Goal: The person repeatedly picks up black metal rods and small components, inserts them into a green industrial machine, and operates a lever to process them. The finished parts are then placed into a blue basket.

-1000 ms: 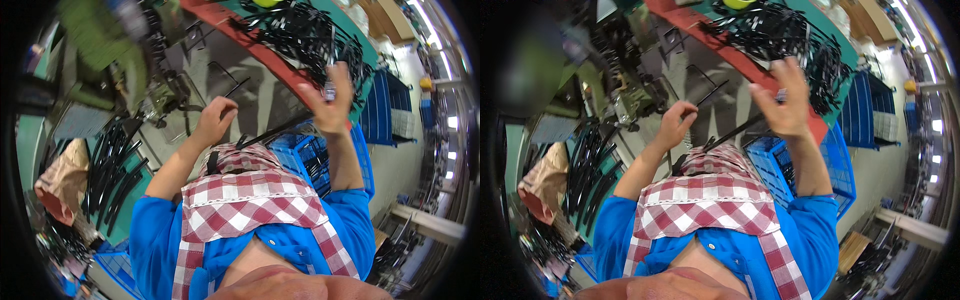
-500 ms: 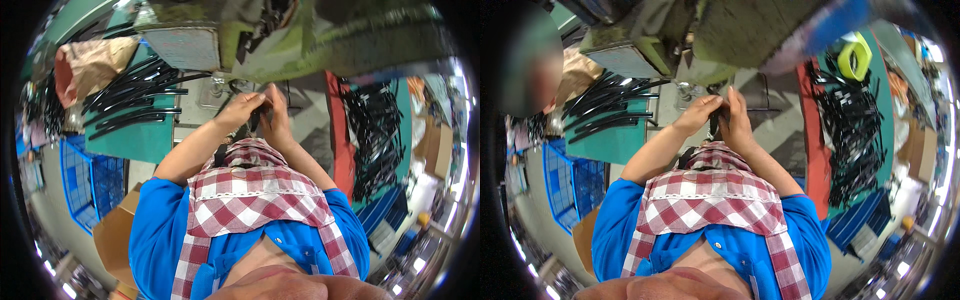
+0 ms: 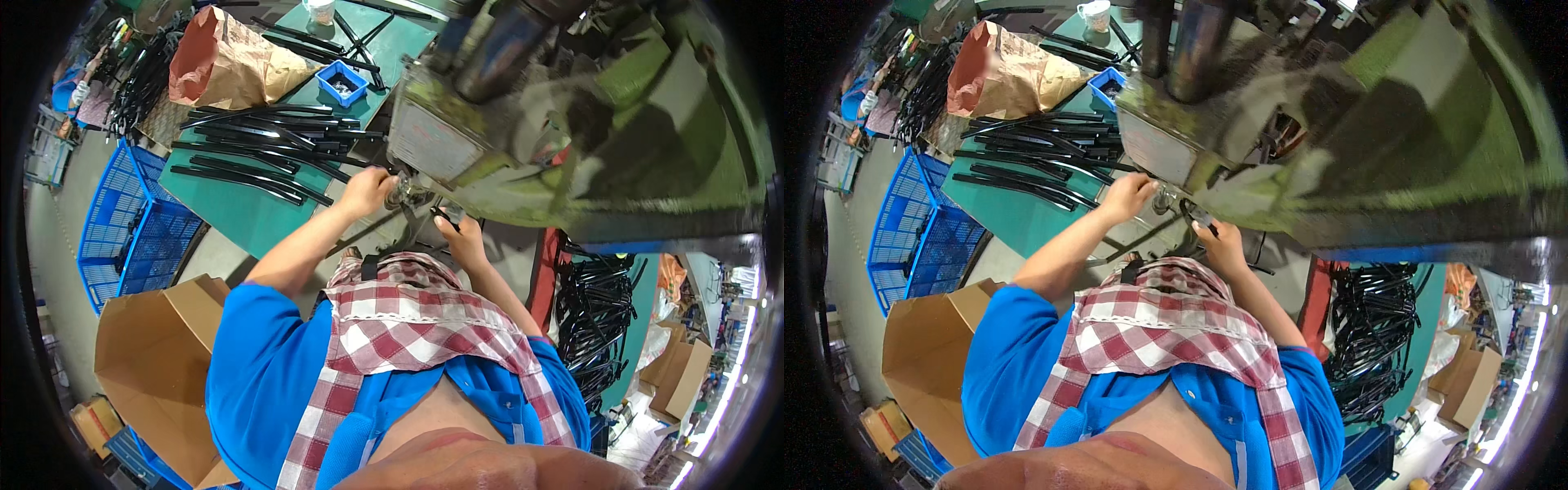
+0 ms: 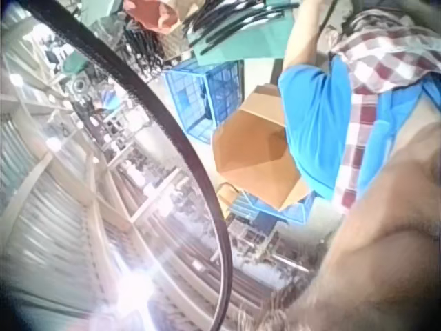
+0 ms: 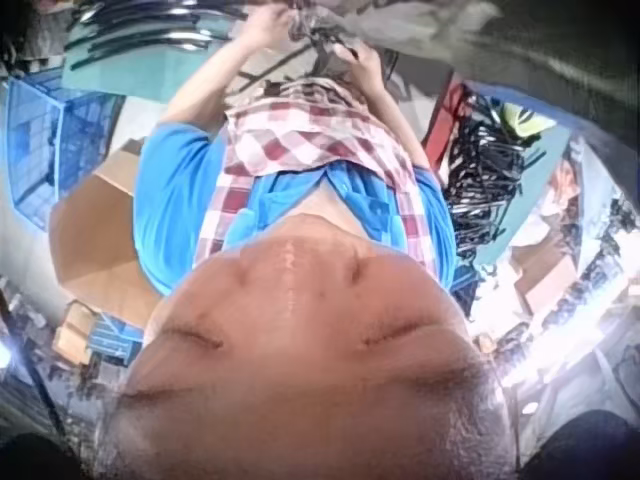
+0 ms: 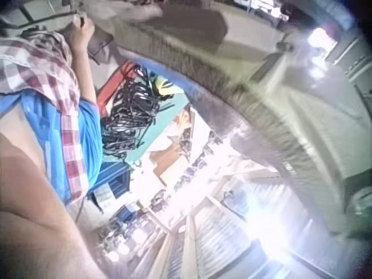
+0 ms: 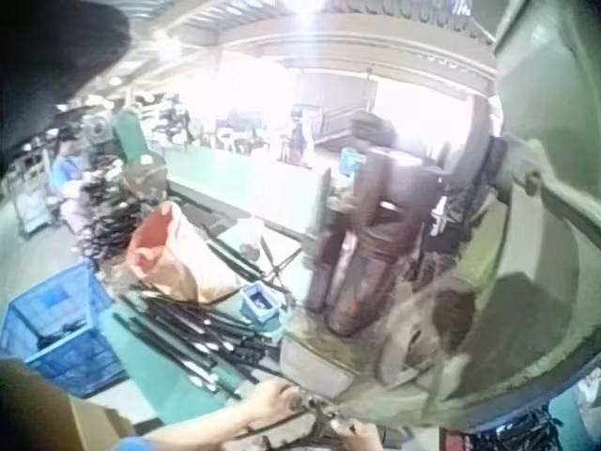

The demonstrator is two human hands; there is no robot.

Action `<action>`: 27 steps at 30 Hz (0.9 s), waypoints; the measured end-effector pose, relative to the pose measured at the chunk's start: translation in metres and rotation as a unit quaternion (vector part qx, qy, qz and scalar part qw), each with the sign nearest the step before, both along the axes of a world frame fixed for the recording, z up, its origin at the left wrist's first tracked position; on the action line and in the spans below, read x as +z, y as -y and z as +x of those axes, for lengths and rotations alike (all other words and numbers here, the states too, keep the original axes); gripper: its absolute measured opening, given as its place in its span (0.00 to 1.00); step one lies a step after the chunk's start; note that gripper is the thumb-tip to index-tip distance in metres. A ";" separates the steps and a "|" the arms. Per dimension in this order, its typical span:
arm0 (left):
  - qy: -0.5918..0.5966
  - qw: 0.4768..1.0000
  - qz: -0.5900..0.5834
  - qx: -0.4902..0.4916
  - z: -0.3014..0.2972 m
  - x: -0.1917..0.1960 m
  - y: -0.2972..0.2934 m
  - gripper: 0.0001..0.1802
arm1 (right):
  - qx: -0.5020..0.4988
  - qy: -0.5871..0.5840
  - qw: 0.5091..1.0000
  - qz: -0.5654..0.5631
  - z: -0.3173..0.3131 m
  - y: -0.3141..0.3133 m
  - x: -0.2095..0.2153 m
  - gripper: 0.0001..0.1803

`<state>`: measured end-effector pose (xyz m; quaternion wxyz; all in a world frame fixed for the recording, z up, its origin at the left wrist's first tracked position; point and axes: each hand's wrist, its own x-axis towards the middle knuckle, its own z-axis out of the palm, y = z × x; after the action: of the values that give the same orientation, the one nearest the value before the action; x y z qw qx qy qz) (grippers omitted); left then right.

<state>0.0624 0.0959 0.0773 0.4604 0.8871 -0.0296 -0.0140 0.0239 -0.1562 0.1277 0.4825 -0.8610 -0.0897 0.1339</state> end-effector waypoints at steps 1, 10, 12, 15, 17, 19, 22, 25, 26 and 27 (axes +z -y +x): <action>0.034 0.999 -0.007 0.010 0.018 -0.004 -0.006 0.15 | -0.021 -0.001 0.999 0.023 -0.003 0.001 -0.003 0.10; 0.135 0.968 0.151 -0.148 0.202 -0.020 0.033 0.12 | -0.207 0.007 0.978 0.015 -0.034 -0.040 0.007 0.14; 0.075 0.954 0.213 -0.196 0.230 -0.021 0.072 0.12 | -0.224 -0.005 0.975 -0.015 -0.049 -0.029 0.010 0.14; 0.001 0.938 0.261 -0.227 0.253 -0.036 0.083 0.13 | -0.244 -0.023 0.967 -0.062 -0.058 -0.032 0.020 0.14; 0.006 0.927 0.294 -0.232 0.253 -0.048 0.090 0.13 | -0.271 -0.014 0.961 -0.060 -0.068 -0.033 0.019 0.14; 0.064 0.899 0.354 -0.249 0.244 -0.049 0.092 0.13 | -0.281 -0.031 0.953 -0.112 -0.077 -0.031 0.017 0.14; 0.089 0.889 0.355 -0.275 0.241 -0.055 0.092 0.13 | -0.288 0.022 0.956 -0.061 -0.082 -0.034 0.011 0.17; 0.115 0.892 0.335 -0.281 0.239 -0.047 0.086 0.12 | -0.280 -0.014 0.960 -0.025 -0.077 -0.036 0.010 0.16; 0.125 0.894 0.327 -0.280 0.238 -0.046 0.083 0.12 | -0.272 -0.016 0.962 -0.009 -0.073 -0.036 0.009 0.15; 0.130 0.902 0.311 -0.270 0.236 -0.044 0.081 0.11 | -0.250 0.004 0.968 -0.027 -0.070 -0.035 0.008 0.14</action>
<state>0.2980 0.0147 0.0329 0.1317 0.9370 -0.3220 -0.0305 -0.0463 -0.1213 0.1352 0.4764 -0.8695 0.1305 0.0077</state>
